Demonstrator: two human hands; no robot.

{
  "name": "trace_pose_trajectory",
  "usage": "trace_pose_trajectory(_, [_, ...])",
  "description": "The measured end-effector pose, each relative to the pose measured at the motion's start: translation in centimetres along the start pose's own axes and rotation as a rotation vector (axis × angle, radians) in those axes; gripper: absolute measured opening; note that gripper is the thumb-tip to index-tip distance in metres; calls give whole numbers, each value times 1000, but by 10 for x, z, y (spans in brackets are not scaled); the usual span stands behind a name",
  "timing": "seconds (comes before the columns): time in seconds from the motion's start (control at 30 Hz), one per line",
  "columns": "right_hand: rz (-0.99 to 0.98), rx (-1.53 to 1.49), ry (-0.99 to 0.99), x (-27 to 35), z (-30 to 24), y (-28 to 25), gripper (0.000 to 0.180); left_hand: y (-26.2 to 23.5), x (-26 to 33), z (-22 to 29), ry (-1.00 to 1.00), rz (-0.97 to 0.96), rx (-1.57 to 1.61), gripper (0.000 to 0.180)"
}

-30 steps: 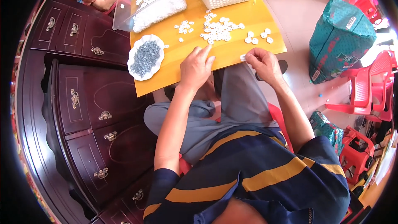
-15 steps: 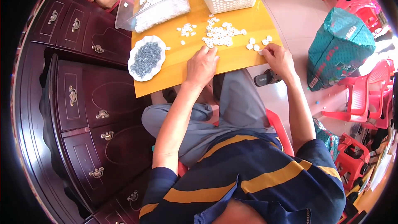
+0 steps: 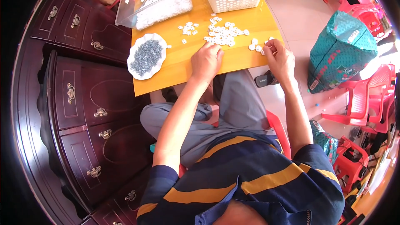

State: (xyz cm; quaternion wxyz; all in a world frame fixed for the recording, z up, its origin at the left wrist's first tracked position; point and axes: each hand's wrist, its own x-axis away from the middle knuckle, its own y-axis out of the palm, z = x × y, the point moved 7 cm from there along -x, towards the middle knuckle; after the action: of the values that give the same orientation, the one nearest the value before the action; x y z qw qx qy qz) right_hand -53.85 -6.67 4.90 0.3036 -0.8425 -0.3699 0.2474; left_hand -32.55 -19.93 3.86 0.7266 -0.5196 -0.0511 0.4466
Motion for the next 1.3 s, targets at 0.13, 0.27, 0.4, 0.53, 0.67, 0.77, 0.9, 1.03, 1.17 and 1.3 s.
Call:
trace_pose_trajectory(0.13, [-38, -83, -146, -6, -35, 11, 13, 6, -6, 2, -9, -39, -39, 7])
trace_pose_trajectory(0.27, [-83, -47, -325, -17, -60, 42, 10, 17, -6, 3, 57, -58, -178, 9])
trace_pose_trajectory(0.4, [-141, 24, -404, -27, -70, 77, 11, 9, 5, 11, 60, -91, -126, 9])
trace_pose_trajectory(0.53, [-161, 107, -445, -27, -83, 93, 14, -22, 32, 21, -1, -49, 94, 11])
trace_pose_trajectory(0.67, [-178, 198, -433, -29, -84, 103, 17, -40, 62, 19, -108, 23, 384, 10])
trace_pose_trajectory(0.77, [-164, 165, -433, -28, -83, 105, 16, -40, 83, 9, -235, 41, 572, 8])
trace_pose_trajectory(0.9, [-123, 176, -475, -28, -83, 108, 14, -33, 95, -3, -345, 58, 768, 7])
trace_pose_trajectory(1.03, [-91, 180, -515, -29, -87, 103, 12, -33, 100, -6, -410, 52, 857, 4])
trace_pose_trajectory(1.17, [-57, -64, -444, -27, -93, 81, 10, -33, 103, -7, -454, 29, 992, 1])
trace_pose_trajectory(1.3, [-248, -496, -59, -8, -75, 74, 12, -33, 104, -12, -563, 9, 1087, 7])
